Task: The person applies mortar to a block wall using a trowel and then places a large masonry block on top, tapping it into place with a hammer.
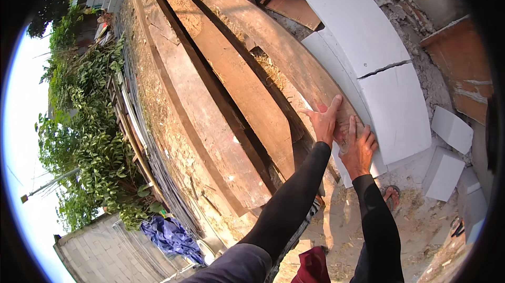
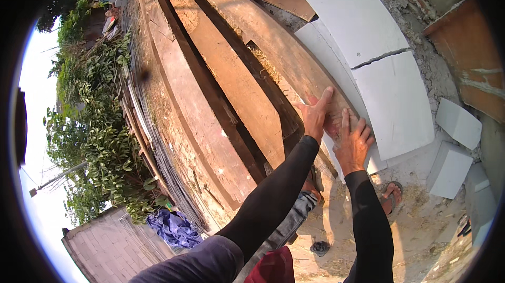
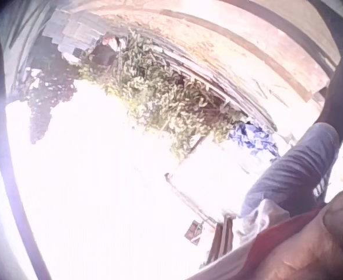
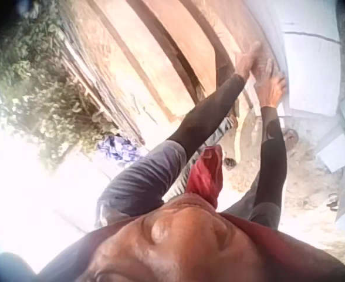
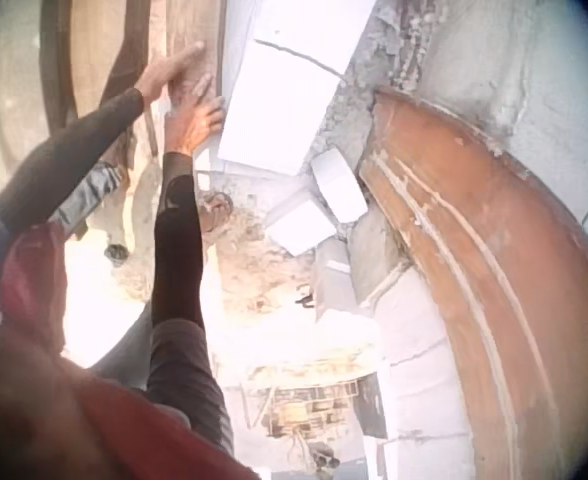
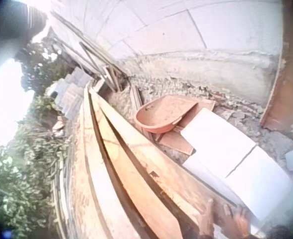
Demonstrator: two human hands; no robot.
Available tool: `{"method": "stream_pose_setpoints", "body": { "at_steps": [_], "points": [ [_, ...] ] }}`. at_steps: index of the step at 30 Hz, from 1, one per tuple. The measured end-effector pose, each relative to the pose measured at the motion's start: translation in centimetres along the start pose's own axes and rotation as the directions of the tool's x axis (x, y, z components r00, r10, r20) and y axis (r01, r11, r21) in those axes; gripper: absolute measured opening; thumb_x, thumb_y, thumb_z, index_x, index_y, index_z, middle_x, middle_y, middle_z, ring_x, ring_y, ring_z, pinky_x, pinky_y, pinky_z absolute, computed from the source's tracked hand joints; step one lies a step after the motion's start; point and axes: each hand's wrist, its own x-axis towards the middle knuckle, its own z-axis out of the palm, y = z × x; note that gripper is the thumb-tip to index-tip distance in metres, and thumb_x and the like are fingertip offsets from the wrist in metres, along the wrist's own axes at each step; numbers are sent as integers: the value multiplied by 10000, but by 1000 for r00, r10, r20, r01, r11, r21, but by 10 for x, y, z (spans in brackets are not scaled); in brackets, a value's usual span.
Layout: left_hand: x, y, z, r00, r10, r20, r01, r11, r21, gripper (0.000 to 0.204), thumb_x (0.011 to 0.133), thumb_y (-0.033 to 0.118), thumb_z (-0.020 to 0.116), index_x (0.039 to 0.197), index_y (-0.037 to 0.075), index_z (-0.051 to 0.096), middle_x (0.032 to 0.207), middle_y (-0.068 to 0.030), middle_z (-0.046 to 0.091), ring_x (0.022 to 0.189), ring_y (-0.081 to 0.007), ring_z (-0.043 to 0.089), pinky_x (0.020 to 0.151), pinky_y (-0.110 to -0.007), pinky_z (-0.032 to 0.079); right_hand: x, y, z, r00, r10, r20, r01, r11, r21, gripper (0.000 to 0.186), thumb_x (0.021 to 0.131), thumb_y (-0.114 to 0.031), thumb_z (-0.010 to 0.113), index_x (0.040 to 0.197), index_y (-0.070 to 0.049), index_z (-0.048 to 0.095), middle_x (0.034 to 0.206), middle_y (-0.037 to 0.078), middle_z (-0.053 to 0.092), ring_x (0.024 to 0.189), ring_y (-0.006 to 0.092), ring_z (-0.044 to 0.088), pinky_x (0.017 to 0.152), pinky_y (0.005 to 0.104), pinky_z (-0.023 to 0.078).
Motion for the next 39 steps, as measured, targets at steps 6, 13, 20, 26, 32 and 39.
{"method": "stream_pose_setpoints", "body": {
  "at_steps": [6,13,20,26,32,39],
  "points": [
    [-59,-57,-21,739,-401,541,644,656,-394,1058,830,864,445,1553,101,323,1527,-113,399,1423,-278,309,1131,-529,265,-3,-5,-10,998,49,36,-51,998,49,1260,564,-276,914,1598,-276,195,1289,193,429,1110,382,486,875,512,411],
    [-66,-50,-25,862,-365,353,455,863,-219,775,884,621,660,1288,-39,624,1242,-98,631,1172,-212,549,1012,-362,413,-8,-23,1,985,-16,-172,24,999,48,1105,679,-310,848,1591,-267,226,1261,208,433,1112,399,472,875,510,394],
    [-98,-31,-61,747,-359,560,646,594,-480,810,942,554,629,1481,-16,429,1480,-121,486,1352,-232,456,1107,-355,366,-25,-16,-38,993,-25,-114,39,992,121,1074,679,-346,844,1581,-282,265,1261,201,426,1086,373,452,844,468,343],
    [-78,-64,-53,748,-128,651,633,433,-642,839,926,609,615,1521,67,380,1521,-110,434,1362,-247,453,1113,-391,402,-35,-46,-34,994,-33,-107,44,994,103,952,749,-302,797,1563,-234,308,1260,206,423,1105,394,444,854,493,352],
    [-113,-28,-111,719,-213,662,664,490,-565,729,960,525,615,1468,32,440,1444,-117,513,1308,-243,511,1075,-382,442,-74,-53,-94,985,-166,47,148,953,263,1043,709,-332,836,1573,-171,273,1379,276,401,1211,438,435,998,537,342],
    [-152,-29,-196,795,-328,510,605,477,-637,742,967,576,573,1505,108,367,1445,-117,503,1297,-280,530,1060,-474,473,-112,-20,-87,701,-52,711,-674,-374,637,942,938,-622,559,1596,-75,165,1560,250,320,1410,384,375,1134,499,326]
  ]
}}
